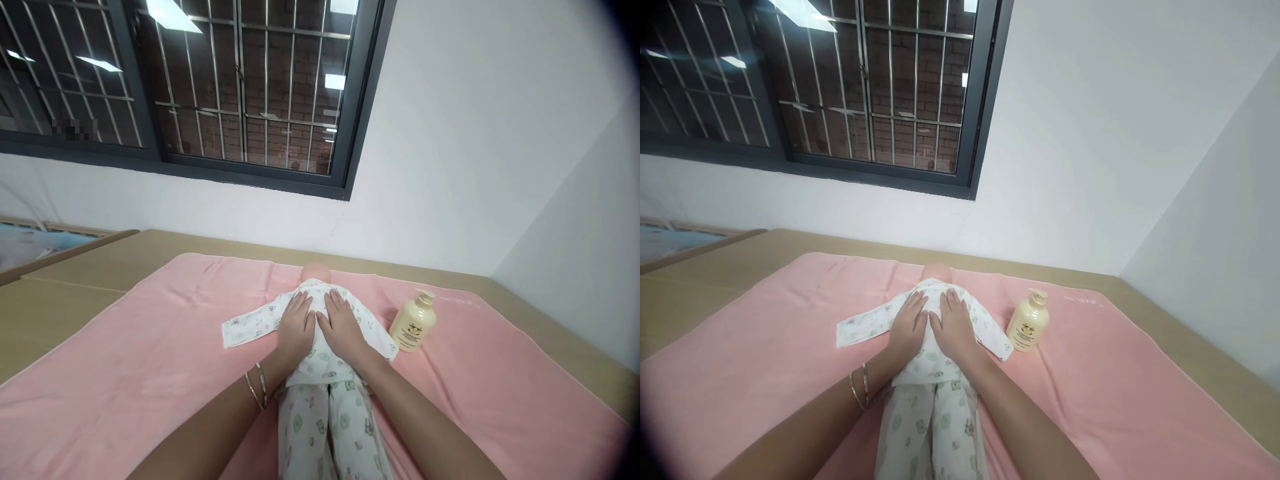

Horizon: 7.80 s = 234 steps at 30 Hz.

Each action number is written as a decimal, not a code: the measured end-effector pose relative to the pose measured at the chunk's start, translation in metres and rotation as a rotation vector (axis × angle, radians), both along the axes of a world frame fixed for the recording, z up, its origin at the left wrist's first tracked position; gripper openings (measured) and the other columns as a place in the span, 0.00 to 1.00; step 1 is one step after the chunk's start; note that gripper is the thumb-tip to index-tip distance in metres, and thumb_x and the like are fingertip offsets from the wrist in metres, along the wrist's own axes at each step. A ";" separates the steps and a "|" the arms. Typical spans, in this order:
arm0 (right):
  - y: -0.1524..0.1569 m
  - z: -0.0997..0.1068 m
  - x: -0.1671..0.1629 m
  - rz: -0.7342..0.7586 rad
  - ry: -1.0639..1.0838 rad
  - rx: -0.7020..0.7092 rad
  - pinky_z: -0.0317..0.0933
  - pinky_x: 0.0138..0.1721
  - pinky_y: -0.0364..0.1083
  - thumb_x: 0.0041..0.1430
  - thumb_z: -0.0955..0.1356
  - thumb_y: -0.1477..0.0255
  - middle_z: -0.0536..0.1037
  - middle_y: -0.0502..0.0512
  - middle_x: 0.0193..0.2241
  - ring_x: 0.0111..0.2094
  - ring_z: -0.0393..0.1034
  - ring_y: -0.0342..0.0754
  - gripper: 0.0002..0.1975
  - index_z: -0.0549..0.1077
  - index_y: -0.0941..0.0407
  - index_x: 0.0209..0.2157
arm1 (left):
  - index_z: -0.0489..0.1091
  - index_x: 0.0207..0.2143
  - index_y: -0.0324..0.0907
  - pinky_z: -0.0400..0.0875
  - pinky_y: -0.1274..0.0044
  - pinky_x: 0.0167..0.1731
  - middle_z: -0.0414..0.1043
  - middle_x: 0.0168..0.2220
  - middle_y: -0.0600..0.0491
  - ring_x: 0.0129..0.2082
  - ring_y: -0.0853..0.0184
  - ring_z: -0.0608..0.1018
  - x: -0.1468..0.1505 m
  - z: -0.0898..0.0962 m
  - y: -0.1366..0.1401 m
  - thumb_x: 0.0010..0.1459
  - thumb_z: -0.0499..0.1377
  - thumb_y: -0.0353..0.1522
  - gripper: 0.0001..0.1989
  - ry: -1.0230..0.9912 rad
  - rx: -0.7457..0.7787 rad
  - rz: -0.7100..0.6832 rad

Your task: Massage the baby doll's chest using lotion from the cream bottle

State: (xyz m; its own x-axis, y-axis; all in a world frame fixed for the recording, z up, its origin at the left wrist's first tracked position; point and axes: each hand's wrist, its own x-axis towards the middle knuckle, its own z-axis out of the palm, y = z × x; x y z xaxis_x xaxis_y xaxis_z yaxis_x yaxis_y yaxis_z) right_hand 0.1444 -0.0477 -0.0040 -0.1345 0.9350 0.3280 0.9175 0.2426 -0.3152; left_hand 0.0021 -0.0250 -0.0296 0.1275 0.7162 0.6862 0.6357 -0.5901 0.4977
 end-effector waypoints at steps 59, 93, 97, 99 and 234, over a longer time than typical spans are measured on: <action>-0.001 0.001 -0.001 -0.018 -0.020 0.015 0.36 0.65 0.54 0.68 0.52 0.61 0.50 0.62 0.66 0.67 0.39 0.54 0.30 0.52 0.64 0.65 | 0.69 0.52 0.37 0.63 0.57 0.59 0.67 0.58 0.43 0.60 0.56 0.67 0.000 0.002 -0.001 0.61 0.49 0.30 0.19 0.026 -0.018 0.017; -0.023 0.017 -0.017 -0.042 -0.232 0.113 0.35 0.64 0.55 0.67 0.54 0.70 0.65 0.65 0.59 0.62 0.55 0.55 0.24 0.63 0.62 0.60 | 0.74 0.41 0.42 0.70 0.62 0.51 0.75 0.44 0.46 0.48 0.58 0.74 -0.004 0.006 -0.008 0.58 0.51 0.26 0.14 0.066 0.311 -0.025; -0.034 0.021 -0.021 -0.062 -0.276 0.084 0.35 0.64 0.56 0.66 0.56 0.70 0.68 0.69 0.56 0.59 0.60 0.56 0.24 0.64 0.64 0.59 | 0.74 0.36 0.42 0.72 0.64 0.44 0.74 0.39 0.46 0.42 0.59 0.74 -0.004 0.010 -0.011 0.58 0.51 0.27 0.12 0.059 0.264 0.024; -0.036 0.023 -0.022 -0.071 -0.270 0.070 0.35 0.63 0.56 0.66 0.55 0.69 0.70 0.70 0.54 0.58 0.61 0.56 0.24 0.65 0.65 0.58 | 0.73 0.37 0.42 0.71 0.64 0.43 0.73 0.39 0.47 0.41 0.59 0.73 -0.004 0.011 -0.011 0.58 0.51 0.27 0.12 0.059 0.222 0.058; -0.004 -0.004 -0.004 0.032 0.062 0.100 0.40 0.65 0.58 0.66 0.56 0.67 0.54 0.60 0.65 0.66 0.43 0.54 0.26 0.59 0.61 0.62 | 0.69 0.48 0.39 0.65 0.57 0.58 0.69 0.55 0.44 0.58 0.55 0.69 0.000 0.004 -0.004 0.59 0.51 0.29 0.16 0.021 0.008 0.073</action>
